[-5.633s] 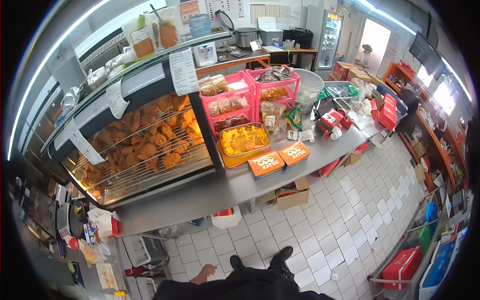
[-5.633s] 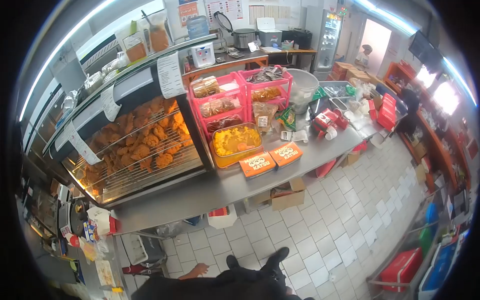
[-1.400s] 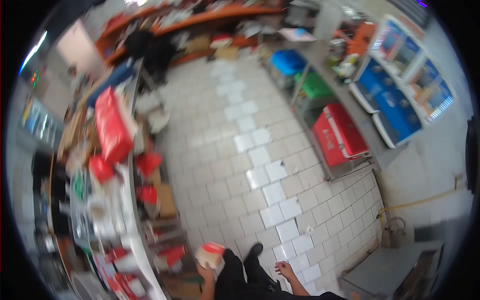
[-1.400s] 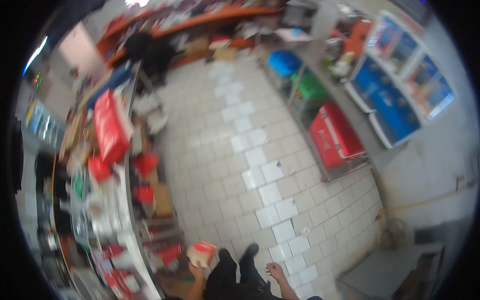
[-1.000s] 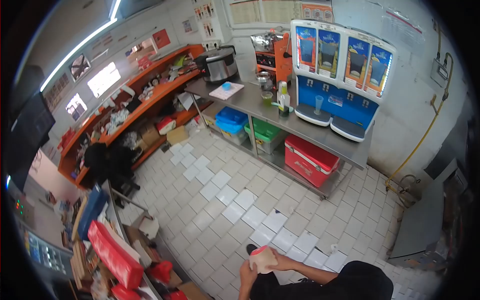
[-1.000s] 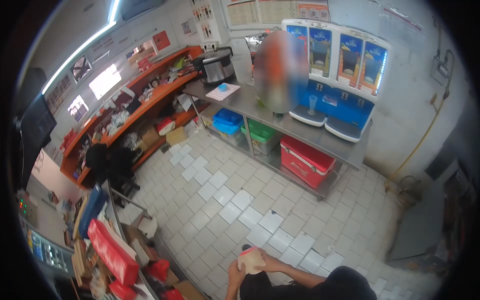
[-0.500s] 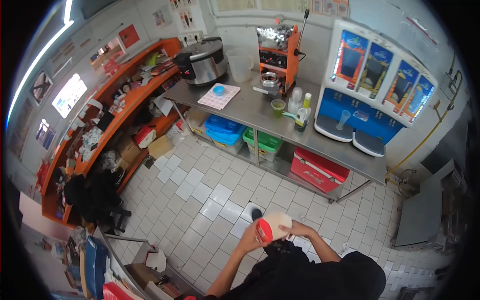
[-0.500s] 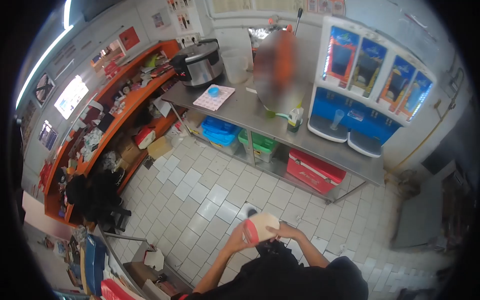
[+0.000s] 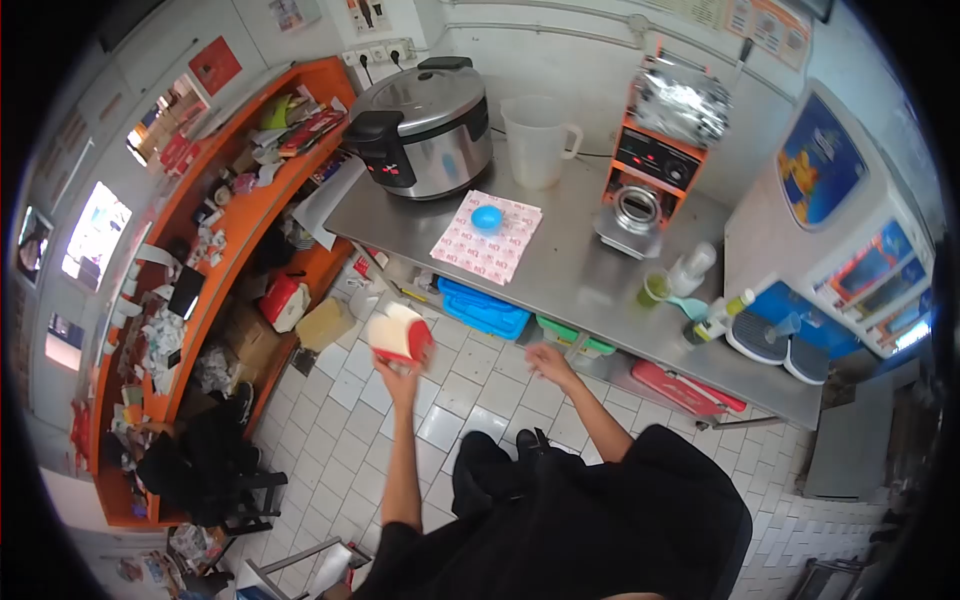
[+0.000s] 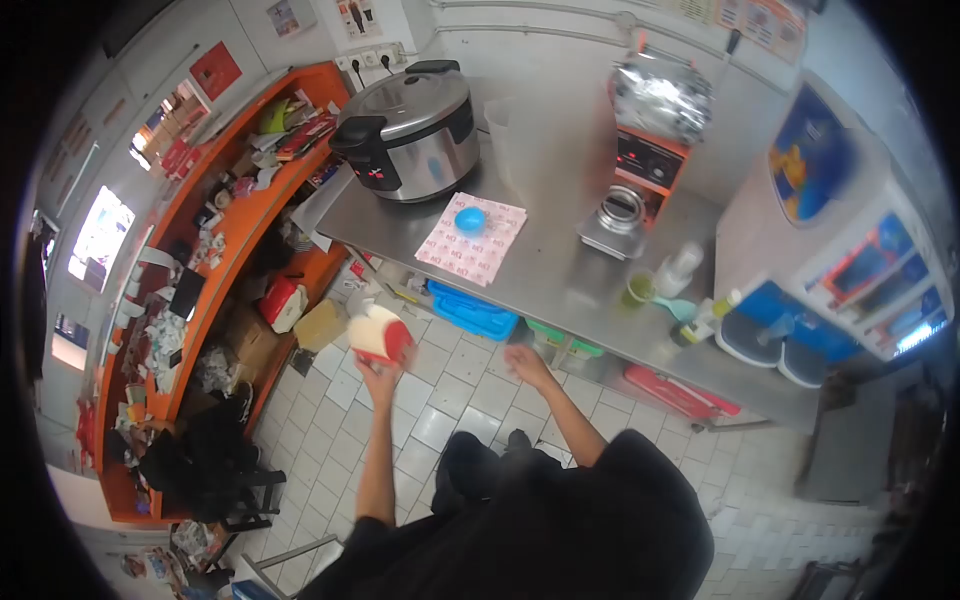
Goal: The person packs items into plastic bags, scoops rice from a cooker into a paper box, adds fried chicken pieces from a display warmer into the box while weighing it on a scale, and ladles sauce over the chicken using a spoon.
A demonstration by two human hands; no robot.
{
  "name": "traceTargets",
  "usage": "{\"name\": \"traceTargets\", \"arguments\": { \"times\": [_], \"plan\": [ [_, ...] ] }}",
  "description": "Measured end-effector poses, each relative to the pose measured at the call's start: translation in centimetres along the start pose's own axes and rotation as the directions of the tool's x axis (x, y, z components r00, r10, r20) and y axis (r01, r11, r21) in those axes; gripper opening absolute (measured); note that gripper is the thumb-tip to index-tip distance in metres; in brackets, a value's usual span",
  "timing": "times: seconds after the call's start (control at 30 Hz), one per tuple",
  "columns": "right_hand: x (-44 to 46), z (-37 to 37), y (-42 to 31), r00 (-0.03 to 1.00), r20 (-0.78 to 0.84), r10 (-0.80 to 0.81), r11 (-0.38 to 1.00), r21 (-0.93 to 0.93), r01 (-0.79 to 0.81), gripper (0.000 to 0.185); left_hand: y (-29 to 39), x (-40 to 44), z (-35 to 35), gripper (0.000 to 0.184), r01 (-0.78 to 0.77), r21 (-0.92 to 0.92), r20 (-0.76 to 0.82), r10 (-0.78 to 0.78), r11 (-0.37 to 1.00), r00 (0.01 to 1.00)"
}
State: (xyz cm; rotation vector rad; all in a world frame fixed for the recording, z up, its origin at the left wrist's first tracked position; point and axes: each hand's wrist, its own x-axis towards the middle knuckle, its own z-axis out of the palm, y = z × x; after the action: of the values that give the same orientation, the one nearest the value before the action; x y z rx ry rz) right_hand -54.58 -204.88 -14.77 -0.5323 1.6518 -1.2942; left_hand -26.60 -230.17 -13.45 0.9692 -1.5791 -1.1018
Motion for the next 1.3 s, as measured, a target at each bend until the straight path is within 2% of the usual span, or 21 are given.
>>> {"name": "traceTargets", "arguments": {
  "times": [0.1,0.17,0.27,0.37,0.4,0.5,0.53,0.6,0.63,0.67,0.7,0.77,0.8,0.9,0.97,1.03,1.07,1.17,1.2,1.27,1.3],
  "plan": [
    [13.3,2.9,-4.9,0.956,-0.116,-0.271,0.948,-0.206,0.244,0.039,-2.9,16.6,0.8,0.092,-0.102,-0.140,-0.088,0.090,0.985,0.992],
    [20.5,3.9,-8.6,0.857,-0.316,-0.408,0.880,-0.385,0.277,0.047,-8.1,27.7,1.3,0.093,-0.167,-0.033,-0.093,0.163,0.985,0.982],
    [27.9,4.4,-14.1,0.666,-0.572,-0.480,0.854,-0.478,0.205,0.059,-7.3,39.3,4.2,0.094,-0.101,-0.039,-0.076,0.098,0.994,0.992],
    [34.8,3.9,-15.8,0.521,-0.678,-0.519,0.822,-0.563,0.085,0.070,-11.5,48.4,6.8,0.100,-0.076,-0.274,0.066,0.098,0.959,0.993],
    [35.9,3.8,-16.5,0.564,-0.726,-0.393,0.872,-0.489,-0.021,0.077,-12.9,50.2,7.7,0.105,-0.118,-0.162,0.071,0.131,0.980,0.989],
    [38.4,3.5,-16.4,0.581,-0.783,-0.223,0.875,-0.423,-0.235,0.078,-13.5,52.5,8.9,0.112,-0.063,-0.270,0.210,0.123,0.961,0.970],
    [38.6,3.7,-16.1,0.566,-0.791,-0.231,0.851,-0.447,-0.277,0.075,-13.3,52.7,8.3,0.112,-0.114,-0.137,0.235,0.144,0.984,0.961],
    [39.6,1.9,-11.4,0.583,-0.752,-0.306,0.833,-0.508,-0.218,0.071,-11.8,53.0,6.6,0.112,-0.237,0.121,0.294,0.193,0.964,0.936],
    [40.0,1.8,-10.0,0.586,-0.732,-0.348,0.822,-0.539,-0.185,0.069,-10.1,53.2,5.7,0.113,-0.315,0.090,0.238,0.286,0.945,0.928],
    [39.8,2.9,-9.8,0.459,-0.798,-0.392,0.833,-0.519,-0.191,0.054,-7.8,53.4,4.7,0.114,-0.393,0.059,0.179,0.377,0.918,0.909],
    [39.3,4.3,-11.0,0.418,-0.875,-0.246,0.928,-0.337,-0.158,0.049,-5.4,54.5,4.2,0.114,-0.466,0.029,0.112,0.461,0.884,0.881],
    [37.4,7.5,-14.2,0.367,-0.928,0.065,0.997,0.042,-0.068,0.039,-0.4,57.7,4.3,0.108,-0.683,0.064,0.272,0.645,0.728,0.714],
    [37.3,8.5,-13.3,0.359,-0.933,0.009,1.000,0.013,0.009,0.031,1.7,59.2,4.7,0.105,-0.774,0.071,0.347,0.712,0.629,0.610],
    [35.9,14.1,-20.2,0.443,-0.846,0.297,0.909,0.392,0.140,0.037,6.9,63.8,9.2,0.076,-0.900,-0.207,0.512,0.827,0.383,0.234],
    [35.4,16.8,-23.4,0.539,-0.796,0.275,0.890,0.422,0.171,0.054,9.1,66.3,12.2,0.054,-0.914,-0.356,0.538,0.843,0.193,-0.031],
    [35.9,18.0,-23.8,0.645,-0.726,0.238,0.742,0.564,0.361,0.064,8.4,68.5,14.2,0.045,-0.890,-0.453,0.463,0.868,0.057,-0.180],
    [35.5,19.0,-25.9,0.657,-0.716,0.236,0.690,0.599,0.406,0.056,8.3,69.3,14.8,0.041,-0.868,-0.496,0.418,0.872,-0.013,-0.252],
    [35.1,19.8,-26.6,0.667,-0.734,0.129,0.666,0.563,0.490,0.052,9.9,70.1,15.0,0.042,-0.842,-0.532,0.455,0.810,-0.086,-0.371],
    [35.1,20.1,-27.1,0.613,-0.773,0.166,0.694,0.533,0.484,0.041,10.3,70.3,15.0,0.041,-0.833,-0.542,0.462,0.791,-0.107,-0.402],
    [34.8,20.3,-29.3,0.687,-0.723,-0.068,0.937,0.190,0.292,0.029,10.9,70.4,15.3,0.039,-0.809,-0.586,0.460,0.803,-0.048,-0.380],
    [34.7,20.8,-30.6,0.739,-0.656,-0.156,0.980,-0.010,0.198,0.023,11.0,70.5,15.3,0.039,-0.793,-0.609,0.464,0.804,-0.015,-0.372]
  ]
}}
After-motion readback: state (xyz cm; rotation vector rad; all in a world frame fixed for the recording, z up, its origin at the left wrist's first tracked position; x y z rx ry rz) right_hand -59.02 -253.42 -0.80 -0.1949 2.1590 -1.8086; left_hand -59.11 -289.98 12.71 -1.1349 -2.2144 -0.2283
